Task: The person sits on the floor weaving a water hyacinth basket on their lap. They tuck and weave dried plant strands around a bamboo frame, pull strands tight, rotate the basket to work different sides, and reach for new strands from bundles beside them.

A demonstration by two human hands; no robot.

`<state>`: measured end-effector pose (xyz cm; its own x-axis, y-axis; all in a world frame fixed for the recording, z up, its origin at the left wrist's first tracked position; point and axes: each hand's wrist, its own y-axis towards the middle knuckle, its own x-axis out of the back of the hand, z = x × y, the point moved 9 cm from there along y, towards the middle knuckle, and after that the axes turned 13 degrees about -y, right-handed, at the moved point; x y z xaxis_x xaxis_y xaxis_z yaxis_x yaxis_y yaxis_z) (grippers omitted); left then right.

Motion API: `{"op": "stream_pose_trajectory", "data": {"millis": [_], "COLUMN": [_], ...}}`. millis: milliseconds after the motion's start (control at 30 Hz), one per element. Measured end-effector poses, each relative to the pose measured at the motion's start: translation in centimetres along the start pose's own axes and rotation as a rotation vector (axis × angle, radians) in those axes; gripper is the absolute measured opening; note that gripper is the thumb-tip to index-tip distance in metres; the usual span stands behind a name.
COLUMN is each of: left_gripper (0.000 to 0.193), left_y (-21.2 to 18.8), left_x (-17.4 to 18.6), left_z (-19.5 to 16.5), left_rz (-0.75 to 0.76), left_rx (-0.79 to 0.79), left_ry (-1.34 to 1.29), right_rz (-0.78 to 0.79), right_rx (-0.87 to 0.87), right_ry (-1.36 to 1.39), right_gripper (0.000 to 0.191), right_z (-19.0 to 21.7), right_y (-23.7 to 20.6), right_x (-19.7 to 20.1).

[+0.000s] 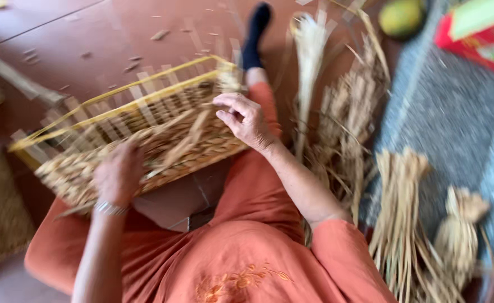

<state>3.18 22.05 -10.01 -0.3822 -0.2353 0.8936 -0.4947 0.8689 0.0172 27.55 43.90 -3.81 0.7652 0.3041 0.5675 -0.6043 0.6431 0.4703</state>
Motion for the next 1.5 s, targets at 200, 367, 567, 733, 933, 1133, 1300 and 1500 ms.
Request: {"op": "stream_pose_trajectory", "data": {"millis": [200,367,567,733,933,1133,1300,1500], "left_gripper": [0.029,0.025,0.026,0.022,0.019,0.023,0.036,0.044], "left_y": [-7.9,-10.8,-11.2,-8.6,-5.7,-3.5,-0.8,-0.9], "left_x": [1.7,4.2,6.1,8.6,8.2,2.0,-0.7,6.0], "left_z": [7.0,15.6,17.7,8.3,-8.8,-19.9,-20.6,-9.8], "left_rz": [0.021,0.001,0.045,-0.052,-0.173,0.053,0.05,-0.198], "left_rx": [-0.027,0.06,0.117,-0.065,-0.384,-0.415,-0.162,0.122], "left_ry": [0.253,0.235,0.075,0.22,0.01,-0.698,-1.29,-1.76], "right_rz": [-0.319,0.029,0.404,0.259,-0.209,0.097,0.405,0.499], "right_rx": [-0.805,-1.279,-1.662,-1.53,-1.148,-0.816,-0.689,-0.292], "right_ry": [0.135,-0.689,-0.843,-0.836,0.066,0.588,0.561,0.361], "right_gripper": [0.017,0.02,0.031,0.025,0.028,0.038,0.031,0.021], "right_z": [-16.7,-22.1,-21.3,-20.1,-19.3,-11.0,-2.5,2.7], "right_y": [-18.3,-34.6,-44.7,-43.2,-33.9,-20.3,-13.4,-6.6], "right_x": [10.6,20.3,21.7,22.0,18.4,9.9,3.0,-0.1]}}
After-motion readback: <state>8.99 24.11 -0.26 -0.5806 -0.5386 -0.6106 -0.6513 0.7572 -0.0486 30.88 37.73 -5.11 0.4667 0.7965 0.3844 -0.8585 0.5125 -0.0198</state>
